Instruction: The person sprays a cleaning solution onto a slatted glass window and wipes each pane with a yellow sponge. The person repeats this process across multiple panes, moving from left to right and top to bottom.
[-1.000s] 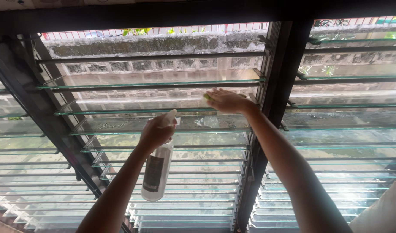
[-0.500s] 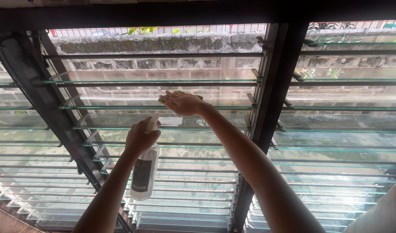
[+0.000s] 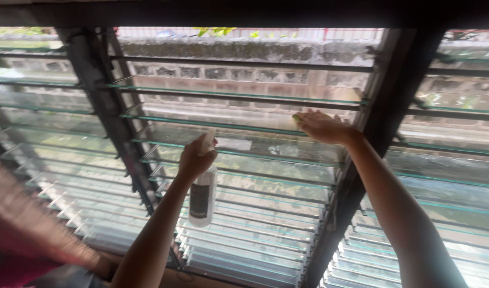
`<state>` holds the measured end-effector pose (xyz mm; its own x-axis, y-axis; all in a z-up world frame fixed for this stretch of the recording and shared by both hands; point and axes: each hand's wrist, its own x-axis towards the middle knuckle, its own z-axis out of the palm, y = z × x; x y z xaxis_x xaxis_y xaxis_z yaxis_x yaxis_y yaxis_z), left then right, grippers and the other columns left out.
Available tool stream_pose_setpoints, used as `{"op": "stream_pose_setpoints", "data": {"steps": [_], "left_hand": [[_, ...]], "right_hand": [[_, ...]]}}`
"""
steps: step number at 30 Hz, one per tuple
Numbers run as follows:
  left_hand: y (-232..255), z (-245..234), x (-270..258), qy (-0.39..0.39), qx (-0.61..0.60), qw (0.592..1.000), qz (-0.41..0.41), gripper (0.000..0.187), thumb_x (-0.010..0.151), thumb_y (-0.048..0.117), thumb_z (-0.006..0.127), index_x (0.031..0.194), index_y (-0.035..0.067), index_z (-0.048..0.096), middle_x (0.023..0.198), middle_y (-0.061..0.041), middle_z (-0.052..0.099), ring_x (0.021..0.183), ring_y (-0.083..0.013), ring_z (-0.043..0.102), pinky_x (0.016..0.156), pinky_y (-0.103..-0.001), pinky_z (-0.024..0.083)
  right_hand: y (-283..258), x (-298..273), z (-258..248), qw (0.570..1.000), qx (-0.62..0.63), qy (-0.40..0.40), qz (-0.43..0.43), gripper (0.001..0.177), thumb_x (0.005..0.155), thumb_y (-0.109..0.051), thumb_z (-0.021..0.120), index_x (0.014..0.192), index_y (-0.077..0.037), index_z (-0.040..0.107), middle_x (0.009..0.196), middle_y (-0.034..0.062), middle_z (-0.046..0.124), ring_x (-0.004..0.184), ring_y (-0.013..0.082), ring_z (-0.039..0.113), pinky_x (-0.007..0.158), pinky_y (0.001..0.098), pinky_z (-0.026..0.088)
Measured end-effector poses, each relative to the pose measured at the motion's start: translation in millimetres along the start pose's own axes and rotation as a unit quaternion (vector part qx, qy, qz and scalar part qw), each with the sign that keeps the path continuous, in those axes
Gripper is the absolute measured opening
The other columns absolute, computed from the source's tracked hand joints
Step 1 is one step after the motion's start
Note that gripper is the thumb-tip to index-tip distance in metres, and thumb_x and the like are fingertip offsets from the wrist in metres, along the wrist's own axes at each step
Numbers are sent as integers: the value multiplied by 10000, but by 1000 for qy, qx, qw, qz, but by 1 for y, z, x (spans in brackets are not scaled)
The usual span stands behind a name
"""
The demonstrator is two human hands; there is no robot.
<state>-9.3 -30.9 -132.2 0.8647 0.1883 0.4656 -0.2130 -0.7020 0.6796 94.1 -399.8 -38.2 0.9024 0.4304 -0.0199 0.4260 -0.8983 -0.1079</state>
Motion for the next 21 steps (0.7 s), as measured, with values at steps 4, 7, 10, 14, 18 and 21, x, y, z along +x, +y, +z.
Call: {"op": "stream_pose_setpoints", "data": {"steps": [4,7,10,14,18,21], "left_hand": [[-11,4,2,27,-25,999,40,332,766,128,641,1094,138,685,931,-61,757,696,-199,688,639,-394,569],[-14,-1,2,39,-54,997,37,326,764,135,645,1088,129,678,958,-50,753,676,-201,696,636,-390,563],[-21,-16,2,78,-55,995,38,342,756,133,657,1097,124,680,946,-74,742,705,-215,705,666,-388,557],[-37,-24,9,114,0,993,-10,371,742,112,657,1112,130,675,973,-88,710,791,-249,696,701,-404,554],[-62,-32,11,153,13,988,15,389,722,87,636,1107,125,670,998,-84,707,896,-260,707,788,-415,563],[-79,-38,12,174,33,984,-3,387,726,91,637,1110,126,668,1017,-91,704,923,-283,704,823,-437,554]], "right_hand": [[-15,22,6,998,-3,39,-40,888,929,-741,102,1634,-209,182,1721,87,77,1594,295,31,1265,522,49],[-41,45,14,994,-13,66,-86,947,915,-788,122,1624,-170,226,1699,146,145,1594,324,67,1270,512,83],[-73,64,16,989,-29,66,-127,1010,898,-825,169,1623,-125,236,1680,205,176,1585,372,101,1269,536,98],[-119,89,22,986,-58,55,-149,1154,806,-883,364,1632,-100,174,1663,268,147,1557,450,104,1247,562,109],[-154,117,27,981,-70,62,-169,1267,751,-899,516,1630,-72,129,1651,321,131,1534,494,134,1235,545,147],[-176,139,34,979,-83,63,-173,1204,788,-802,585,1643,-100,109,1651,305,149,1534,478,158,1228,543,185]]}}
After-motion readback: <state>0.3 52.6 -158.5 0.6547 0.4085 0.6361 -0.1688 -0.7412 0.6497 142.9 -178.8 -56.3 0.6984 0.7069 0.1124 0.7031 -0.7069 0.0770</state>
